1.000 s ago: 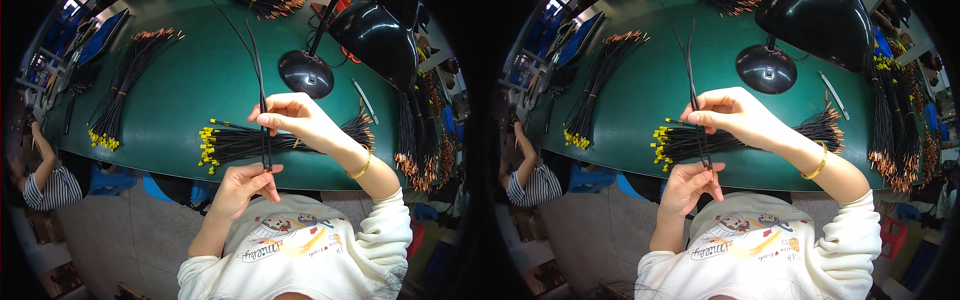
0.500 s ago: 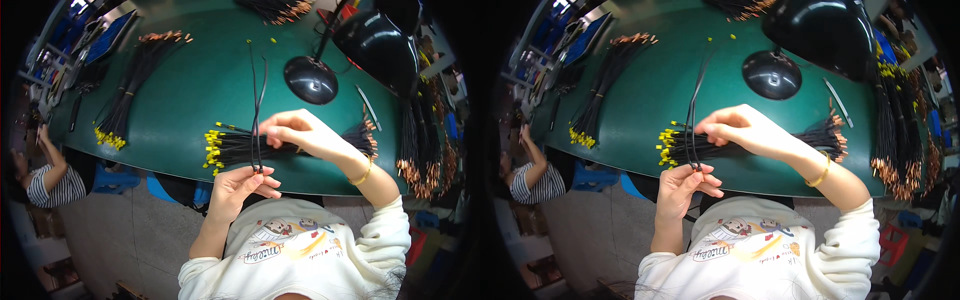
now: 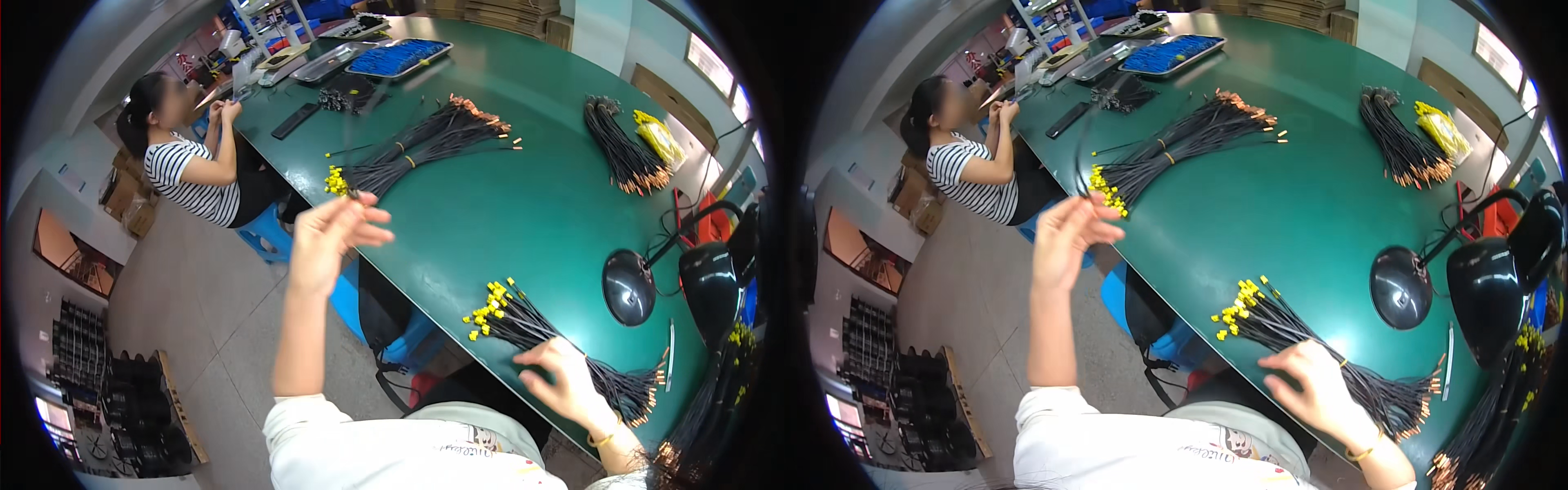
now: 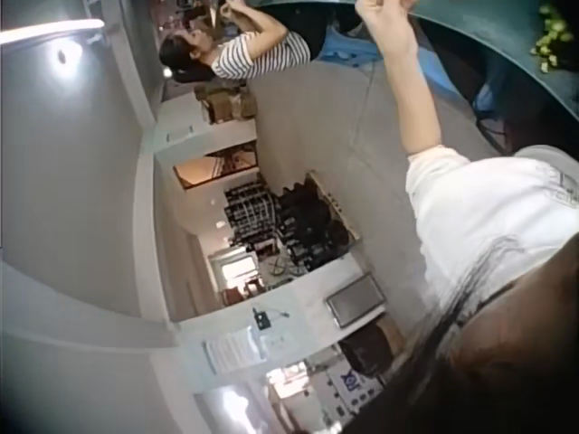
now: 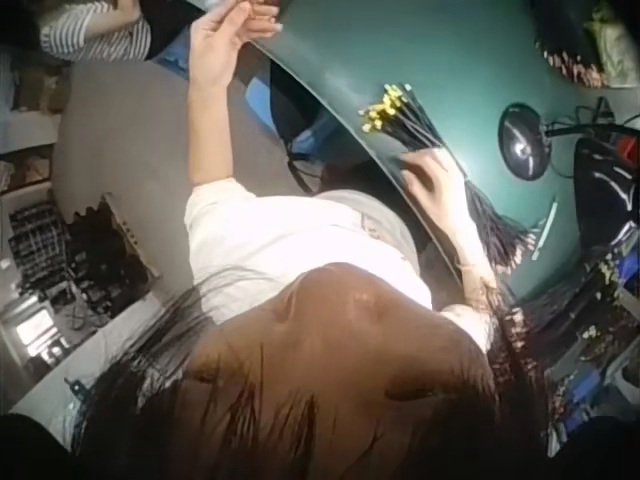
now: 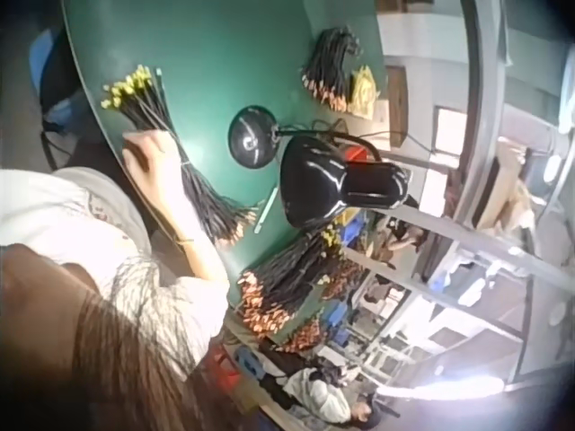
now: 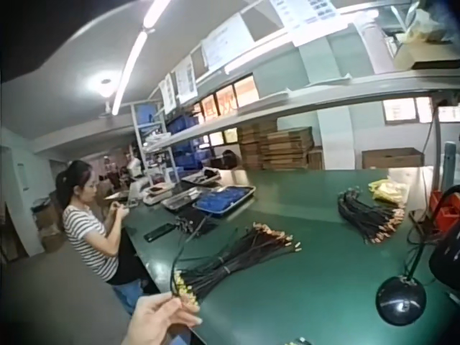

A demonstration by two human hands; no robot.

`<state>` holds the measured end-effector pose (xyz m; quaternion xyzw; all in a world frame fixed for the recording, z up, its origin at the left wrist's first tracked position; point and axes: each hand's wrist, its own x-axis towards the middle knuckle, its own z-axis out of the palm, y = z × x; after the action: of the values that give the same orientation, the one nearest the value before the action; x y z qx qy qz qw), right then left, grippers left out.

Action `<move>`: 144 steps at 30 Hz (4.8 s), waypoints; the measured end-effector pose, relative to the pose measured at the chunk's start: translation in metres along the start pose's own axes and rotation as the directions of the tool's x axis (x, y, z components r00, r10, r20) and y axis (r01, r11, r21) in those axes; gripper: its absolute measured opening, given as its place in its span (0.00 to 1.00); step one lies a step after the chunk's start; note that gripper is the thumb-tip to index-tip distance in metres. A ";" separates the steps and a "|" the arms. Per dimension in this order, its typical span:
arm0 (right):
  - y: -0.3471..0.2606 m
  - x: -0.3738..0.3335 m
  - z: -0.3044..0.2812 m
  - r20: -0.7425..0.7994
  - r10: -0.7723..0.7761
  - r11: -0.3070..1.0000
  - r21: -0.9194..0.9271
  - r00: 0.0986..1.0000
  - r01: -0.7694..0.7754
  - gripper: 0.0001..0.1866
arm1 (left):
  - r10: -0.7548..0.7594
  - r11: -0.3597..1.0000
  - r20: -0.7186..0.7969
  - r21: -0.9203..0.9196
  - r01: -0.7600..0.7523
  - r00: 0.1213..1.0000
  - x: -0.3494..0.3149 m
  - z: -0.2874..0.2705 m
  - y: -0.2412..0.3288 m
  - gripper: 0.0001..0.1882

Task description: The person bundles wires together by wrapping rubber bands around them by hand and arranges the completed wire bundles on the table.

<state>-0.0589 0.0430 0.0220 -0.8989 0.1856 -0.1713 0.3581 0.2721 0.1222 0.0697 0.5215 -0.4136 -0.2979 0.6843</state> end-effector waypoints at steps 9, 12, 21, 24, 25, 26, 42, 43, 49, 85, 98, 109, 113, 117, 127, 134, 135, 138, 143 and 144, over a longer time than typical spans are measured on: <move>-0.004 -0.013 0.033 0.361 -0.060 0.905 -0.373 0.931 0.203 0.21 | 0.170 0.963 -0.229 0.243 -0.112 0.959 0.170 -0.136 0.014 0.14; -0.008 -0.002 0.033 0.389 0.002 0.874 -0.449 0.921 0.188 0.23 | 0.134 0.970 -0.353 0.236 -0.050 0.926 0.215 -0.181 -0.011 0.15; 0.001 0.013 0.050 0.316 0.027 0.892 -0.436 0.948 0.120 0.18 | -0.383 0.923 -0.560 -0.192 0.334 0.734 0.243 -0.255 -0.167 0.10; -0.003 0.017 0.042 0.392 0.055 0.925 -0.366 0.918 0.101 0.19 | -0.311 0.950 -0.598 -0.188 0.248 0.739 0.253 -0.275 -0.166 0.09; -0.006 0.018 0.041 0.403 0.083 0.928 -0.364 0.911 0.076 0.20 | -0.304 0.953 -0.606 -0.195 0.233 0.735 0.255 -0.279 -0.163 0.09; -0.004 0.020 0.040 0.418 0.115 0.932 -0.360 0.901 0.048 0.21 | -0.255 0.966 -0.642 -0.141 0.215 0.723 0.258 -0.279 -0.167 0.13; 0.000 0.007 0.046 0.374 0.005 0.917 -0.372 0.928 0.145 0.19 | -0.136 0.872 -0.639 -0.439 -0.214 0.757 0.200 -0.259 -0.168 0.30; 0.000 0.011 0.039 0.433 0.010 0.923 -0.351 0.901 0.159 0.17 | -0.149 0.897 -0.644 -0.408 -0.172 0.750 0.196 -0.254 -0.171 0.28; 0.004 0.005 0.037 0.258 -0.152 0.930 -0.290 0.954 0.227 0.11 | -0.122 0.983 -0.694 0.017 0.185 0.709 0.168 -0.256 -0.160 0.15; 0.028 -0.103 -0.014 -0.242 0.705 -0.242 0.802 0.667 0.546 0.08 | -0.457 0.746 0.776 0.600 -0.288 0.434 -0.072 0.218 -0.041 0.09; 0.039 -0.067 -0.048 -0.135 0.477 -0.030 0.985 0.868 0.170 0.11 | -0.547 0.707 0.802 0.288 0.646 0.240 -0.046 0.258 -0.066 0.13; 0.071 -0.079 -0.055 -0.299 0.510 0.356 0.927 0.807 0.119 0.10 | -0.409 0.859 0.767 0.139 0.494 0.494 -0.040 0.293 -0.079 0.10; 0.074 -0.084 -0.055 -0.260 0.571 0.281 0.953 0.779 0.113 0.16 | -0.369 0.904 0.677 0.100 0.417 0.637 -0.042 0.288 -0.104 0.12; 0.070 -0.087 -0.061 -0.202 0.584 0.240 0.968 0.786 0.070 0.20 | -0.416 0.883 0.602 0.089 0.460 0.681 -0.041 0.285 -0.104 0.14; 0.074 -0.086 -0.052 -0.327 0.524 0.270 0.939 0.786 0.211 0.21 | -0.467 0.779 0.686 0.021 0.627 0.558 -0.038 0.282 -0.098 0.15; 0.071 -0.084 -0.049 -0.424 0.543 0.307 0.904 0.725 0.298 0.16 | -0.470 0.816 0.611 0.027 0.577 0.637 -0.043 0.286 -0.096 0.14; 0.071 -0.084 -0.048 -0.426 0.551 0.306 0.903 0.717 0.302 0.16 | -0.472 0.818 0.625 0.048 0.574 0.621 -0.042 0.285 -0.096 0.13; 0.076 -0.086 -0.050 -0.314 0.605 0.305 0.940 0.732 0.152 0.14 | -0.466 0.837 0.641 0.096 0.538 0.610 -0.043 0.286 -0.095 0.12; 0.070 -0.083 -0.058 -0.434 0.624 0.311 0.901 0.650 0.302 0.12 | -0.447 0.872 0.669 0.177 0.457 0.594 -0.044 0.284 -0.101 0.10; 0.067 -0.083 -0.059 -0.466 0.620 0.319 0.885 0.631 0.340 0.12 | -0.450 0.872 0.667 0.186 0.453 0.593 -0.044 0.285 -0.099 0.11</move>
<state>-0.1714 0.0016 0.0004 -0.3303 0.2706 -0.5654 0.7057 0.0037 -0.0015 -0.0046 0.4577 -0.4921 -0.6344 0.3819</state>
